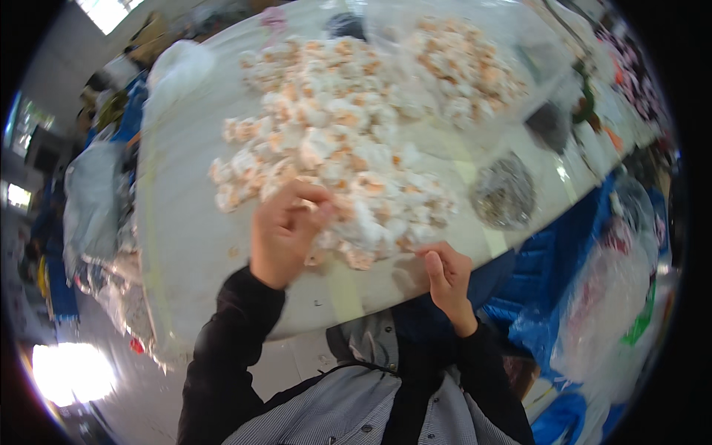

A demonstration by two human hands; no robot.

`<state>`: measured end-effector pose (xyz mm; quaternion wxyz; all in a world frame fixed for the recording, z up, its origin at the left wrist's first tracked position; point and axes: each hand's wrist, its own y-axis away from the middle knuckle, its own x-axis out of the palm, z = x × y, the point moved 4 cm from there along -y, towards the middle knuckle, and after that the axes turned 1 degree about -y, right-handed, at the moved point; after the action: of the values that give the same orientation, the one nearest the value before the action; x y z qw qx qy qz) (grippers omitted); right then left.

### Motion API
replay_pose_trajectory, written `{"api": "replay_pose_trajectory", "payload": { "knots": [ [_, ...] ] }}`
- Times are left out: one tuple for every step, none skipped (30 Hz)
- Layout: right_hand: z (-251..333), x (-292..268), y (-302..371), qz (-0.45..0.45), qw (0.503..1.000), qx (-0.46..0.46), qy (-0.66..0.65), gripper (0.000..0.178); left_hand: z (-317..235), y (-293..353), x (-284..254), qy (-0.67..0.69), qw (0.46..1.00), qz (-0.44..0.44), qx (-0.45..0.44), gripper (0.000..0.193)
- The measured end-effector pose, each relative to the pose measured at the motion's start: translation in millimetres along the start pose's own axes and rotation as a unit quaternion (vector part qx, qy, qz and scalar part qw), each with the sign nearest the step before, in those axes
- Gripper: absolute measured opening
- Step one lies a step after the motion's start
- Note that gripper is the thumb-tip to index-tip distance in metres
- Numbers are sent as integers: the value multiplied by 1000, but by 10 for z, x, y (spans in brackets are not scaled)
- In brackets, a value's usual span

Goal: The person repeatedly picks up small white stuffed duck toys and inserts small dark beads into them by hand. The person places the finished items back onto a pile on the table. The work is performed at a table in a workshop with other workers visible in the background.

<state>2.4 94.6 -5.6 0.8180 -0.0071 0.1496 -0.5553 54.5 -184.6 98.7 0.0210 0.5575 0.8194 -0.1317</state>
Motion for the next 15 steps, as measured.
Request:
{"api": "replay_pose_trajectory", "payload": {
  "knots": [
    [46, -21, 1, -27, 997, 3, -66, 25, -53, 39, 316, -15, 999, 38, -33, 4],
    [112, -22, -17, -55, 990, 5, -131, 27, -156, 43, 630, -44, 997, 61, 6, 7],
    [202, -75, -29, -87, 978, 1, -188, 30, -127, 14, 923, -64, 991, 88, 83, 6],
    [260, -173, -23, -121, 967, 19, -224, 26, -95, -15, 1248, -77, 977, 116, 162, 6],
    [257, -293, -6, -153, 965, 44, -207, 24, -60, -30, 1502, -68, 971, 145, 179, 10],
    [226, -436, 20, -183, 962, 71, -190, 23, -46, -29, 1739, -59, 964, 172, 195, 13],
    [146, -565, 65, -206, 958, 63, -188, 22, -43, -29, 1918, -29, 966, 209, 153, 17],
    [129, -651, 94, -231, 950, 43, -205, 22, -60, -22, 2022, -6, 964, 243, 106, 21],
    [111, -748, 147, -237, 947, 38, -213, 23, -41, -15, 2125, 14, 959, 276, 57, 26],
    [98, -832, 203, -244, 944, 33, -219, 24, 10, -6, 2223, 33, 953, 300, 33, 30],
    [72, -928, 226, -232, 958, -27, -169, 28, 80, -7, 2298, 48, 947, 319, 7, 34],
    [73, -996, 280, -234, 964, -48, -119, 30, 122, -18, 2358, 67, 935, 348, -10, 40],
    [94, -1048, 315, -231, 968, -26, -95, 29, 164, -39, 2435, 87, 922, 377, -28, 46],
    [117, -1087, 340, -227, 971, -3, -71, 28, 211, -17, 2515, 133, 911, 385, -53, 47],
    [112, -1102, 357, -256, 962, 8, -91, 25, 282, 21, 2579, 179, 900, 390, -79, 49]
  ]
}}
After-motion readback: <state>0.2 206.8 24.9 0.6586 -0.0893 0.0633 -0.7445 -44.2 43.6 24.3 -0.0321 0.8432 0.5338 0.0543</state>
